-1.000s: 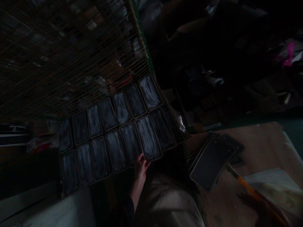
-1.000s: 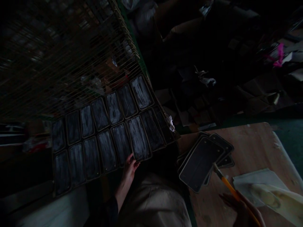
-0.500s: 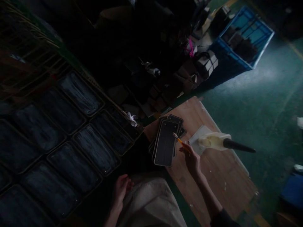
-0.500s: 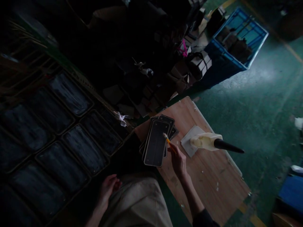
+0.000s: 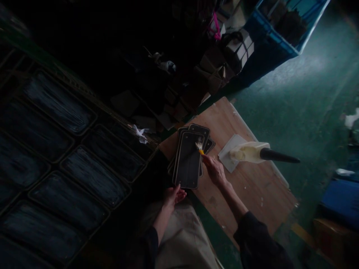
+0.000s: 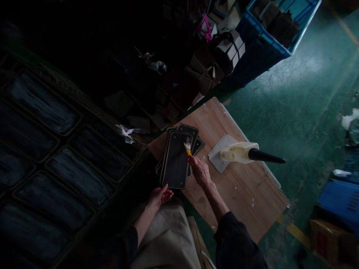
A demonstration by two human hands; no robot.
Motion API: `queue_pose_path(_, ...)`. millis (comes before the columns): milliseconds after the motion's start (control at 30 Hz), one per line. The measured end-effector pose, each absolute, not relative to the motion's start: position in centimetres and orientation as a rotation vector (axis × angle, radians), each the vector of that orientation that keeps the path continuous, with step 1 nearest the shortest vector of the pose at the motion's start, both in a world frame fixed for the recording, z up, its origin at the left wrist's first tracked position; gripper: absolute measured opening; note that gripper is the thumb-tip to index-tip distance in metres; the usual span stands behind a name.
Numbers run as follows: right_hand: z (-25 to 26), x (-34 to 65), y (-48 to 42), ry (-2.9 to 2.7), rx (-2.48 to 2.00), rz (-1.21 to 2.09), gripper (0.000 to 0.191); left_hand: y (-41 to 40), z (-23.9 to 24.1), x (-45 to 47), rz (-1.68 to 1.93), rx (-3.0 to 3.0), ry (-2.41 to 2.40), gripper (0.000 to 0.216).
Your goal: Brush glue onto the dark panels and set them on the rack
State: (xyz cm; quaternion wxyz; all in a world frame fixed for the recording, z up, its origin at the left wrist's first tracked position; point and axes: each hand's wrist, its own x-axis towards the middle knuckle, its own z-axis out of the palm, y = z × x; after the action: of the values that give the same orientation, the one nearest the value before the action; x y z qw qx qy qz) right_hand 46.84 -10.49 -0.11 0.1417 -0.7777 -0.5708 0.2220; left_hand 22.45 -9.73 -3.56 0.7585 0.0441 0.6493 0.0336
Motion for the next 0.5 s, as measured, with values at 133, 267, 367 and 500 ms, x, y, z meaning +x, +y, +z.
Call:
queue_pose_path(133, 1.2, 43.4, -14.7, -1.576, -2.245, 0.868, 0.026, -10.1, -3.5, 22.9, 0.112, 0.03, 1.418, 0.035)
queue_pose_path(267, 3.7, 40.4, -18.1, -1.468, -2.2, 1.088, 0.026, -10.4, -3.3, 23.5, 0.106, 0.047, 1.449, 0.03)
queue_pose_path(367, 5.4, 40.0, -18.8, -1.394, -2.117, 1.288, 0.025, -10.6, -3.4, 23.6, 0.097, 0.114, 1.468, 0.03)
queue_pose_path(500, 5.1, 42.6, -16.5, -1.313, -1.954, 1.505, 0.026, -10.8, -3.9, 23.4, 0.07, 0.325, 1.483, 0.03)
